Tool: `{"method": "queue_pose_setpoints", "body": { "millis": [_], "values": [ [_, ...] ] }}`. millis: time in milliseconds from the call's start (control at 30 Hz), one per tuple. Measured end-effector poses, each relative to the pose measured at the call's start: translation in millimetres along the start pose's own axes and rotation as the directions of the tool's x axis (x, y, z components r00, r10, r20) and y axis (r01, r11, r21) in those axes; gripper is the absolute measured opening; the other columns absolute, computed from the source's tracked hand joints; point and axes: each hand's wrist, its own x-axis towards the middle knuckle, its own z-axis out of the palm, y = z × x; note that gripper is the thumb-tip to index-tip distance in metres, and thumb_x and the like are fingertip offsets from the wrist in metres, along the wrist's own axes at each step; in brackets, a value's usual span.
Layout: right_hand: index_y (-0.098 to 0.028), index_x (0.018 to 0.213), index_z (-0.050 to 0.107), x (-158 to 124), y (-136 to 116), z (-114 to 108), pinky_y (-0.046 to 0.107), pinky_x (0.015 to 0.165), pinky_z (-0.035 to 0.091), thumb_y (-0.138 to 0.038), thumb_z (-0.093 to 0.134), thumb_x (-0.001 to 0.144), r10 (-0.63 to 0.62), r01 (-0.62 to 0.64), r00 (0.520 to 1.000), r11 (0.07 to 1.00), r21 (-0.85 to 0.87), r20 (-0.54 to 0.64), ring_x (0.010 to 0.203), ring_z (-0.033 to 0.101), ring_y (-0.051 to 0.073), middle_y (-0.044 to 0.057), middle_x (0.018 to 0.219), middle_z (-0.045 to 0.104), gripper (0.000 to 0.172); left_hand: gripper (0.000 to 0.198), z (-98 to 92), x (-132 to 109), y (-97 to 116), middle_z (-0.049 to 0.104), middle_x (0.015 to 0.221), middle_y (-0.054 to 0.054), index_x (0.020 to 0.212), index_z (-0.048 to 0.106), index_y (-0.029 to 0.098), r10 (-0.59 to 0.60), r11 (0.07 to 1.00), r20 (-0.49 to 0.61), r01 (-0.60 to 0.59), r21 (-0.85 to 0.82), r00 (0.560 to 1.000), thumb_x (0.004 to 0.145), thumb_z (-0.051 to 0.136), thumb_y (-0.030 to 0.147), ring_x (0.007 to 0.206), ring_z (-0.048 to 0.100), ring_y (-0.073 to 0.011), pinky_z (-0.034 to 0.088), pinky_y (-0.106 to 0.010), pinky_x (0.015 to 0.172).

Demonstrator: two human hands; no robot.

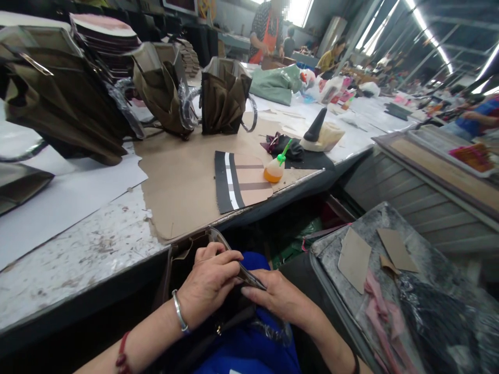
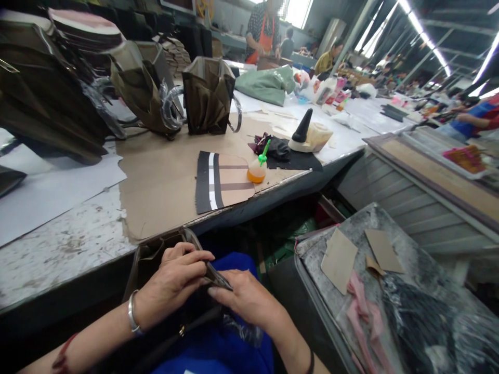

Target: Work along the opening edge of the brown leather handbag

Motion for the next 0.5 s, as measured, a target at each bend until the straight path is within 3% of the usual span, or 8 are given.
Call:
{"method": "queue_pose_setpoints", "body": {
  "millis": [500],
  "values": [
    [-0.016, 0.074, 0.048, 3.0, 18.9, -2.7, 0.018, 0.057, 0.031, -0.026, 0.038, 0.086, 0.034, -0.037, 0.998, 0.998, -0.052, -0.053, 0.063, 0.041, 0.009, -0.004, 0.066, 0.043, 0.018, 0.012, 16.3, 18.0, 5.2, 0.060, 0.094, 0.006, 0.071, 0.057, 0.023, -0.123, 0.991, -0.068, 0.118, -0.065, 0.990, 0.076, 0.053, 0.013, 0.089, 0.043, -0.0185, 0.029, -0.038, 0.073]
  ]
}}
